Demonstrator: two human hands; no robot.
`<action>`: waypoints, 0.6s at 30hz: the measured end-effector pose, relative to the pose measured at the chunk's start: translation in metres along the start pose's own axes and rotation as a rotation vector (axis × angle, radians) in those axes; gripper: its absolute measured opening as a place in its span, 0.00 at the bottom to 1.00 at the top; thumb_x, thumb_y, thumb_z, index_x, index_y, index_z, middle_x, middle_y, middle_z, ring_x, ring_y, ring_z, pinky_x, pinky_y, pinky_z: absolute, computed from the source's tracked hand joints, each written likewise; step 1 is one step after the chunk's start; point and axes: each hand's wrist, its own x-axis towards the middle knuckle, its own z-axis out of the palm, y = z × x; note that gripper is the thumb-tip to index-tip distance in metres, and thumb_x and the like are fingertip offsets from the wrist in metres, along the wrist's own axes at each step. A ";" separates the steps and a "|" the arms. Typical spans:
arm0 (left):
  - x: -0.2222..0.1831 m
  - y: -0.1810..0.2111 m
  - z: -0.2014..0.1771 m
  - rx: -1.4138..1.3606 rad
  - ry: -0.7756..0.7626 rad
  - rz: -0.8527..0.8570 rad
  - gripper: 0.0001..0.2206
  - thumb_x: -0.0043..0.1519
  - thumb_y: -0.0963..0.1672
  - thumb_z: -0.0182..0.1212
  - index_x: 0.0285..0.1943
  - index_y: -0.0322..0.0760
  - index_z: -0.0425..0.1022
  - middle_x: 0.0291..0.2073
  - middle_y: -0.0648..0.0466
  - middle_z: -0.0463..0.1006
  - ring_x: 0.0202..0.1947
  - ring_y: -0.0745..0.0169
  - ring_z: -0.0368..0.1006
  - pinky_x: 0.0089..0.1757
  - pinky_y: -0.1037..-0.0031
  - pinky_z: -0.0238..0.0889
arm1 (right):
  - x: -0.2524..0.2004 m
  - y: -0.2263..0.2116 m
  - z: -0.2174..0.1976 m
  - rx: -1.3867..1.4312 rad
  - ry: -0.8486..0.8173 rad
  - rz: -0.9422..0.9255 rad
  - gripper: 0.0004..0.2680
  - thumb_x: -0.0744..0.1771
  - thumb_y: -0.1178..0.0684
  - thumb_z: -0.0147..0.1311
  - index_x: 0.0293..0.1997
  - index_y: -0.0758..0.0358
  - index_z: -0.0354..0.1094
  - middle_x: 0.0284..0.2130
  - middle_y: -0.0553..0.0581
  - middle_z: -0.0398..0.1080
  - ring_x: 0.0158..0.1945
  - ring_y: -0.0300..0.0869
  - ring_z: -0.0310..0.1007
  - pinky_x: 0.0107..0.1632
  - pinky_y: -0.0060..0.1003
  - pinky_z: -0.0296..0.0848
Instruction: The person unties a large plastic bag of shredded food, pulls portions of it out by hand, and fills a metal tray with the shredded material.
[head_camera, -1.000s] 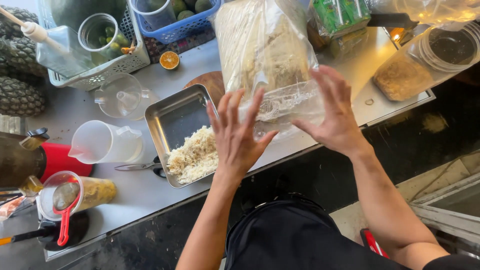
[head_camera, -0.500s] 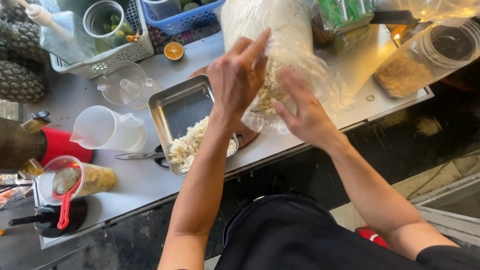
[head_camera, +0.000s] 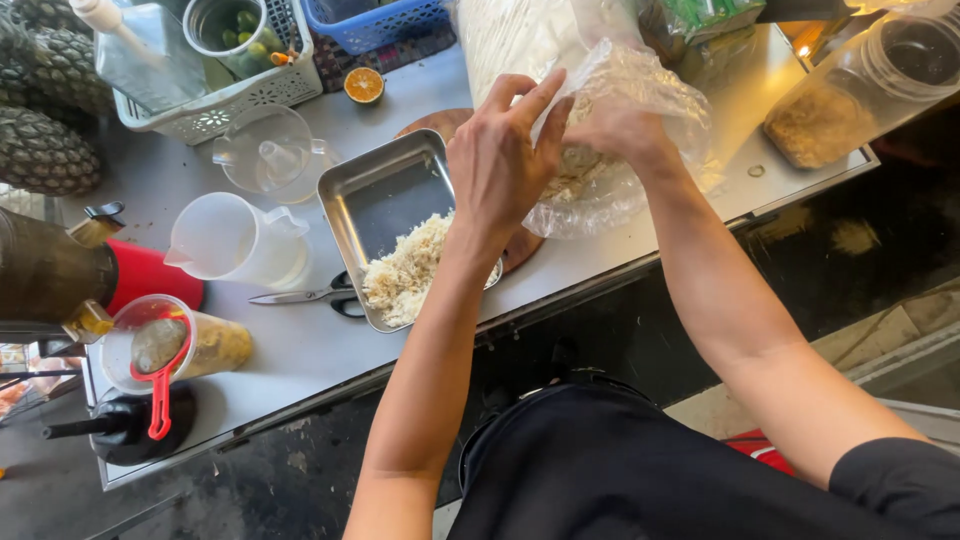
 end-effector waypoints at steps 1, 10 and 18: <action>-0.002 -0.002 -0.002 -0.007 0.008 -0.007 0.12 0.62 0.47 0.66 0.52 0.40 0.83 0.39 0.55 0.81 0.17 0.72 0.67 0.19 0.78 0.59 | 0.005 0.007 0.001 0.013 -0.214 0.118 0.33 0.59 0.22 0.56 0.41 0.74 0.74 0.29 0.62 0.70 0.31 0.48 0.66 0.36 0.44 0.69; -0.006 -0.010 0.001 -0.069 0.071 0.036 0.08 0.63 0.42 0.65 0.50 0.40 0.83 0.37 0.57 0.83 0.17 0.74 0.68 0.19 0.82 0.61 | -0.098 -0.016 0.000 0.156 0.248 -0.179 0.29 0.60 0.44 0.71 0.60 0.73 0.64 0.41 0.67 0.75 0.39 0.55 0.77 0.44 0.45 0.74; -0.007 -0.002 -0.002 -0.149 0.018 0.055 0.09 0.64 0.41 0.62 0.51 0.36 0.82 0.35 0.59 0.82 0.18 0.69 0.70 0.21 0.76 0.62 | -0.081 0.000 -0.035 0.330 -0.066 0.141 0.26 0.62 0.27 0.64 0.14 0.60 0.59 0.13 0.49 0.57 0.18 0.40 0.58 0.26 0.35 0.61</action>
